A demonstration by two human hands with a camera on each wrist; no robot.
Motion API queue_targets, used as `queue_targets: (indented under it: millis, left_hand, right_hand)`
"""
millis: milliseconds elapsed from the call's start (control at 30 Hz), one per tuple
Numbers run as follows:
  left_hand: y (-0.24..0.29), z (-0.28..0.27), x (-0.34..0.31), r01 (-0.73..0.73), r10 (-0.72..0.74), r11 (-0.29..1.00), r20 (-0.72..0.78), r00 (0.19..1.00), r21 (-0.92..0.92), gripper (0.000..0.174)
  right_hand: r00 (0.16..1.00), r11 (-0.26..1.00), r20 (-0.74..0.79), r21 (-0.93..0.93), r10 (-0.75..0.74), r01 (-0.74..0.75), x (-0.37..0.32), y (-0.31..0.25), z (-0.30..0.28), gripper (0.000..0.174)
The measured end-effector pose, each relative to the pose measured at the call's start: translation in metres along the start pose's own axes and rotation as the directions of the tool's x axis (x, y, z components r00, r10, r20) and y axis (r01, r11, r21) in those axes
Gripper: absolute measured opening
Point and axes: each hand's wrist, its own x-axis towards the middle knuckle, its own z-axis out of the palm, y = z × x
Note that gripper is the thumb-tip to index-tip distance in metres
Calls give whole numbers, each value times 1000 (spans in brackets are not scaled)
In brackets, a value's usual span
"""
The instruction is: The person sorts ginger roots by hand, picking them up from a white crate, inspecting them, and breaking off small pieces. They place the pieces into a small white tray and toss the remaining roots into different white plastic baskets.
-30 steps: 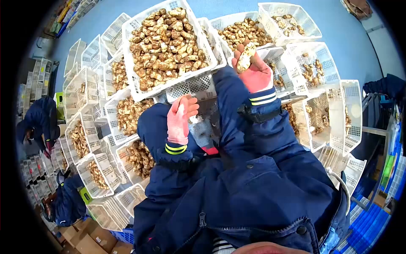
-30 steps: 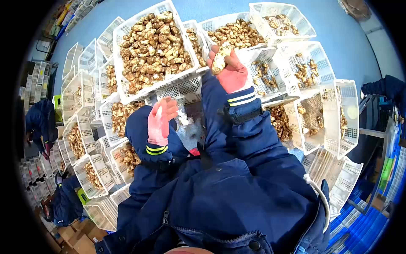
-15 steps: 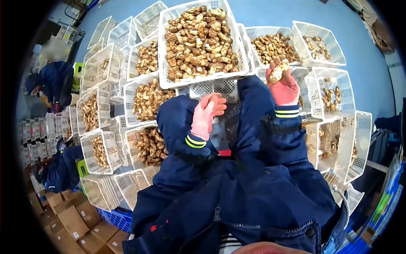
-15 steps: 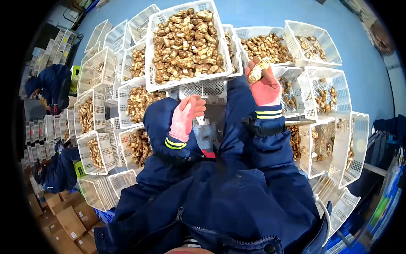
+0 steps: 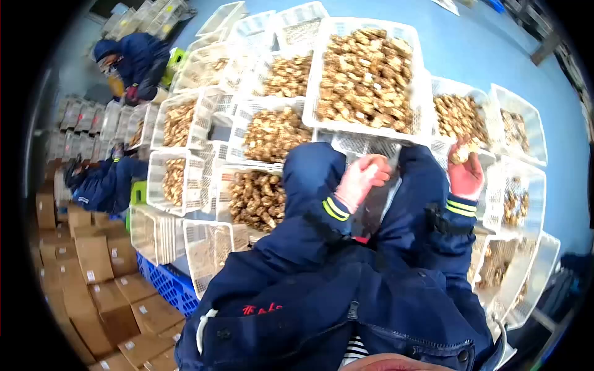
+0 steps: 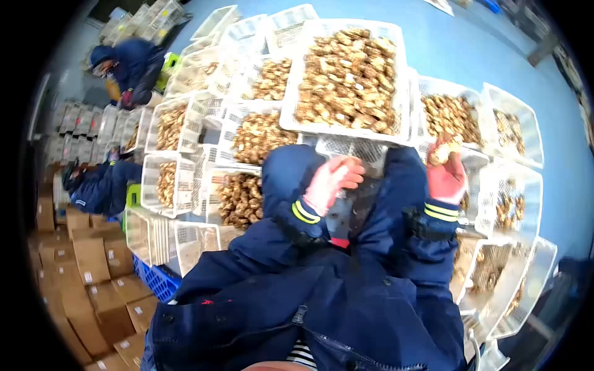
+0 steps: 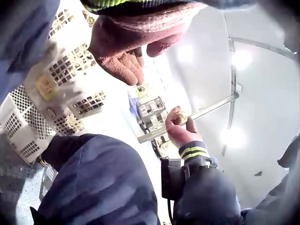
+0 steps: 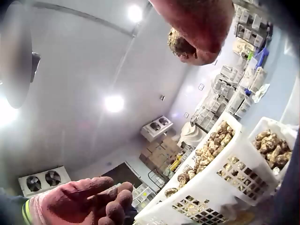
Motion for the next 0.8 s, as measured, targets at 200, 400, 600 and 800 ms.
queue_targets:
  millis: [200,400,600,800]
  left_hand:
    - [5,6,-1,61,-61,998,-56,997,-5,32]
    - [-1,1,1,47,-48,999,-24,999,-24,34]
    - [3,5,0,69,-68,998,-59,996,-1,33]
    - [0,1,1,47,-48,998,-30,998,-40,31]
  right_hand:
    - [992,997,119,-71,45,-37,5,-5,-13,35]
    - [997,997,67,-65,47,-42,3,-4,-5,37]
    - [997,996,81,-89,21,-13,8,-11,-18,36]
    - [995,988,97,-150,-18,32,5,-12,-15,37]
